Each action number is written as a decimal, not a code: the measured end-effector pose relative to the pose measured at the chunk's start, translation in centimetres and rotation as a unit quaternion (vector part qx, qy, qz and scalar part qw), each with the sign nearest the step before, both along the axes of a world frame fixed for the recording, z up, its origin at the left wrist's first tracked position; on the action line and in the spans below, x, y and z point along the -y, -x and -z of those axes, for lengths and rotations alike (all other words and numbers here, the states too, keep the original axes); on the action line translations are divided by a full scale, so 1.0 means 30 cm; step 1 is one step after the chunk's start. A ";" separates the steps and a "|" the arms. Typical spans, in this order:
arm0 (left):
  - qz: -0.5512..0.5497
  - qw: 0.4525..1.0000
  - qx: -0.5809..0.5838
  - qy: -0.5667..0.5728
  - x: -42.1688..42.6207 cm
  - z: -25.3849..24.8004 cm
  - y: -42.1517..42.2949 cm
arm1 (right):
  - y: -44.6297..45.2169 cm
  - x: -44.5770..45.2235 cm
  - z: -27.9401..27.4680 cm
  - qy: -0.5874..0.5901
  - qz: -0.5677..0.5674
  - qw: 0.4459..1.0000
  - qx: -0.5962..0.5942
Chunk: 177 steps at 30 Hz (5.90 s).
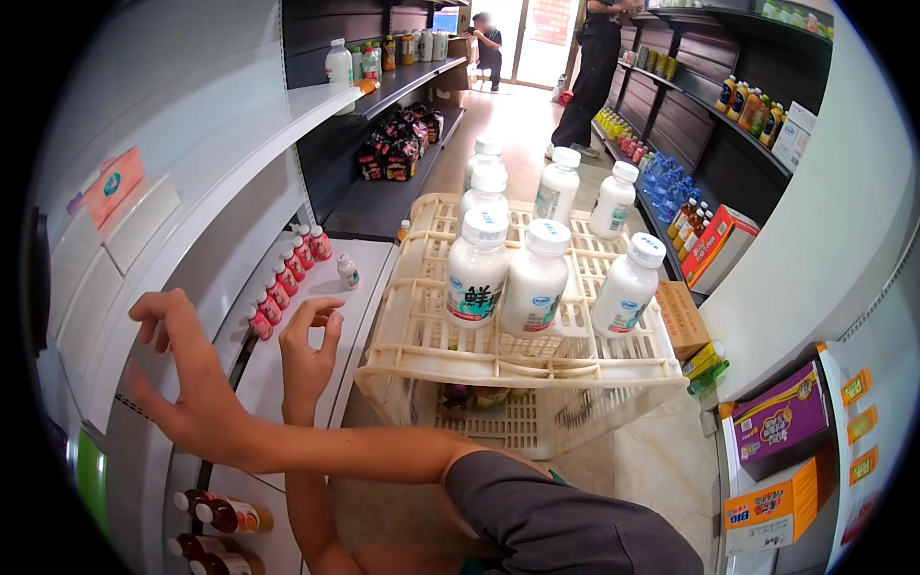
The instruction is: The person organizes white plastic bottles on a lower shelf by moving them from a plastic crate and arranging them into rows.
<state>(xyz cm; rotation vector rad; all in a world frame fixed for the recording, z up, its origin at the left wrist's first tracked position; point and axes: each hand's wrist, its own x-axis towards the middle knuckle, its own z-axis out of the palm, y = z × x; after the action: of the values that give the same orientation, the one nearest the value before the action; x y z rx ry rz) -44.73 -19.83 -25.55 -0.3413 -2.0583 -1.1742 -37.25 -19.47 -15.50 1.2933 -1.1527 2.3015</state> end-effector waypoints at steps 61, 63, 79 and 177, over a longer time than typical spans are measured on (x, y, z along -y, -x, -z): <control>-0.291 0.918 0.239 0.123 0.346 1.183 -0.058 | 1.384 0.510 1.139 -0.495 0.465 0.625 0.385; -0.281 0.914 0.268 0.115 0.350 1.167 -0.058 | 1.390 0.468 1.096 -0.502 0.484 0.614 0.370; -0.279 0.917 0.263 0.110 0.357 1.185 -0.057 | 1.213 0.448 1.339 -0.506 0.461 0.657 0.317; 0.042 0.996 0.048 0.065 -0.278 -0.162 -0.066 | 0.238 -0.633 -0.103 0.220 0.201 0.941 0.163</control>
<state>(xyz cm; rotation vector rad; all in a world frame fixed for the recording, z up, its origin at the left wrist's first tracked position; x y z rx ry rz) -42.74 -11.50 -20.68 -0.4456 -2.2282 -1.1280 -44.38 -0.48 -12.40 0.4778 -0.8148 2.3156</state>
